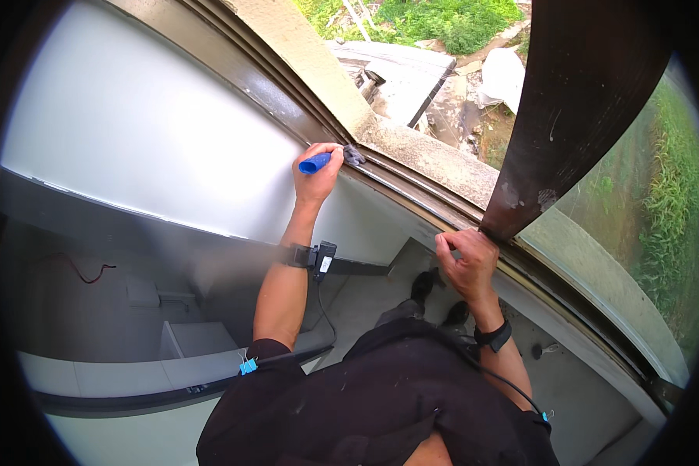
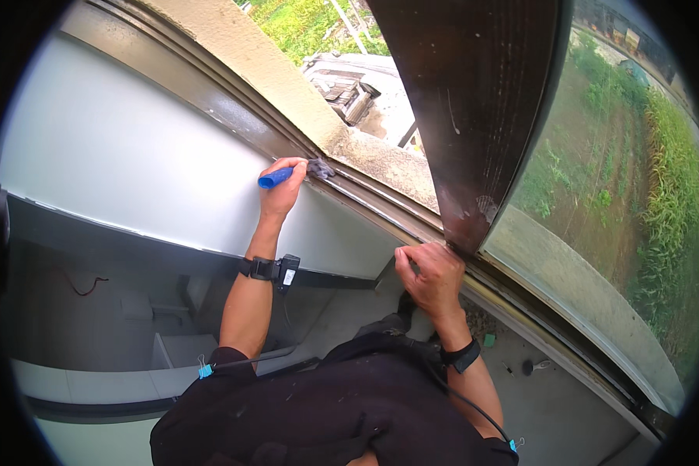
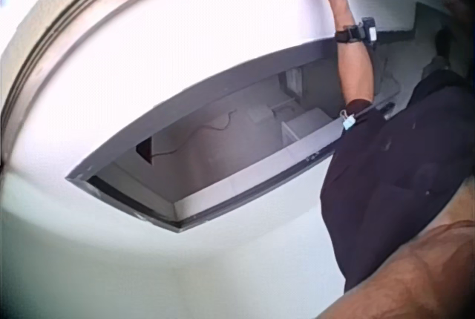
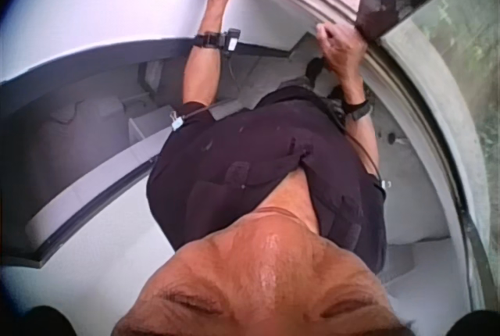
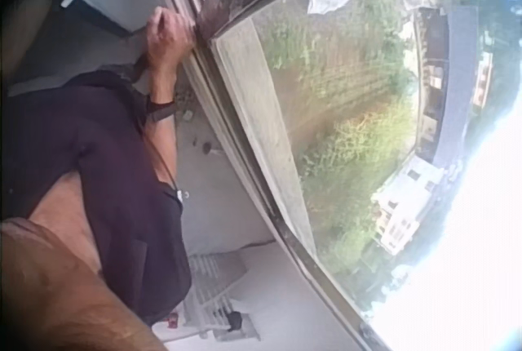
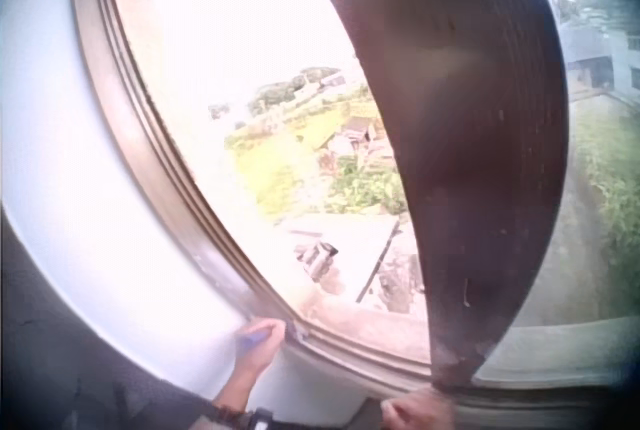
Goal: The person cleans a window frame and track with a cloth, then rinses the cloth in a bucket of water and wrings it out by hand.
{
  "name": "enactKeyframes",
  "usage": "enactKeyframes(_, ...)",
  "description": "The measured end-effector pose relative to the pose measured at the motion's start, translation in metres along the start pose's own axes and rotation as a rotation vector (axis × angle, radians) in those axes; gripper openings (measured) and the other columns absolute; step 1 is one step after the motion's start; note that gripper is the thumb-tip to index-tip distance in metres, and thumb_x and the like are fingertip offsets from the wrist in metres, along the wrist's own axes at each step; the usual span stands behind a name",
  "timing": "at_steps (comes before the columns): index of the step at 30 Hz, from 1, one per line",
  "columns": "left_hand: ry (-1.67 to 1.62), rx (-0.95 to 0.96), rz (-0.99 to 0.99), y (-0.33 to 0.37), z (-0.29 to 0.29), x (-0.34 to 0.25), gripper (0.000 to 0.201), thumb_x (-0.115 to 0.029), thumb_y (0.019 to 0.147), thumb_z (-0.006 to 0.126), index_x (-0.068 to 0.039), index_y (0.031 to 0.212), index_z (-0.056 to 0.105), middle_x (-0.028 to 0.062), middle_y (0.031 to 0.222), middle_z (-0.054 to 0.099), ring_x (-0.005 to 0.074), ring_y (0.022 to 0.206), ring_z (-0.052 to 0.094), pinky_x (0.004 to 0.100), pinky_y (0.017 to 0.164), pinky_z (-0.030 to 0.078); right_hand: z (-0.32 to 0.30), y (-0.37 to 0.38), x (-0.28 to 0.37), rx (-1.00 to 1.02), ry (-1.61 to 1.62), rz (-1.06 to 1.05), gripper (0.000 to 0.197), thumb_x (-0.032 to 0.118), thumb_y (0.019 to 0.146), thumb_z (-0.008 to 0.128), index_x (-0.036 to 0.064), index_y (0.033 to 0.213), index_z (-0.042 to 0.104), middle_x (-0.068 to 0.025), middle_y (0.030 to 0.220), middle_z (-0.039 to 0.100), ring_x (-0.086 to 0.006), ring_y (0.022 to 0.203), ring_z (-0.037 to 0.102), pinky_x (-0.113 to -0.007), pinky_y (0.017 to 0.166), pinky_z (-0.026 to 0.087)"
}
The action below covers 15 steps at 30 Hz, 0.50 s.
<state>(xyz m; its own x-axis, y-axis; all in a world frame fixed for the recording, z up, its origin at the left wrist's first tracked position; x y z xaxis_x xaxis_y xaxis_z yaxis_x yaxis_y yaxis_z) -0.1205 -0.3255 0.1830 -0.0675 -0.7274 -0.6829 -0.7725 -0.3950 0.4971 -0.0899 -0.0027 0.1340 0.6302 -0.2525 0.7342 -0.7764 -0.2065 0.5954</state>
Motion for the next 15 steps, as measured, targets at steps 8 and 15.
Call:
enactKeyframes(8, 0.04, 0.026, 0.054, -0.016, 0.022, 0.002, 0.007, -0.007, 0.082, 0.068, -0.001, 0.082, 0.071, 0.0109, 0.077, 0.069, 0.0176, 0.071, 0.065, 0.0296, 0.066, 0.049, 0.002, 0.004, -0.002, -0.004, -0.017, 0.025, 0.005, 0.009, 0.08, 0.076, 0.0054, 0.077, 0.072, -0.0084, 0.069, 0.067, -0.025, 0.06, 0.063, -0.035, 0.057, 0.048)
enactKeyframes(15, -0.441, 0.276, -0.259, -0.041, 0.008, -0.022, 0.014, -0.007, 0.093, 0.064, 0.003, 0.095, 0.073, 0.0098, 0.089, 0.072, 0.0157, 0.086, 0.07, 0.0274, 0.079, 0.056, 0.012, 0.017, 0.003, 0.068, 0.125, 0.469, 0.013, 0.013, 0.084, 0.075, 0.0033, 0.093, 0.074, -0.0081, 0.074, 0.069, -0.016, 0.065, 0.066, -0.028, 0.062, 0.05)
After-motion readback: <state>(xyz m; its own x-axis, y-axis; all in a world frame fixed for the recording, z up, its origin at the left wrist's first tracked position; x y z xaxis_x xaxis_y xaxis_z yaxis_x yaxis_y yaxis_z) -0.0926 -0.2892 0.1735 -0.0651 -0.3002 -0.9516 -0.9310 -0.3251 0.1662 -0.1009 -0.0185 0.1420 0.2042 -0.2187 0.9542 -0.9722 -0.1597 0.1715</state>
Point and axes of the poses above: each hand's wrist, its own y-axis towards the middle knuckle, its own z-axis out of the palm, x = y × z, the point moved 1 cm from there along y, towards the middle knuckle
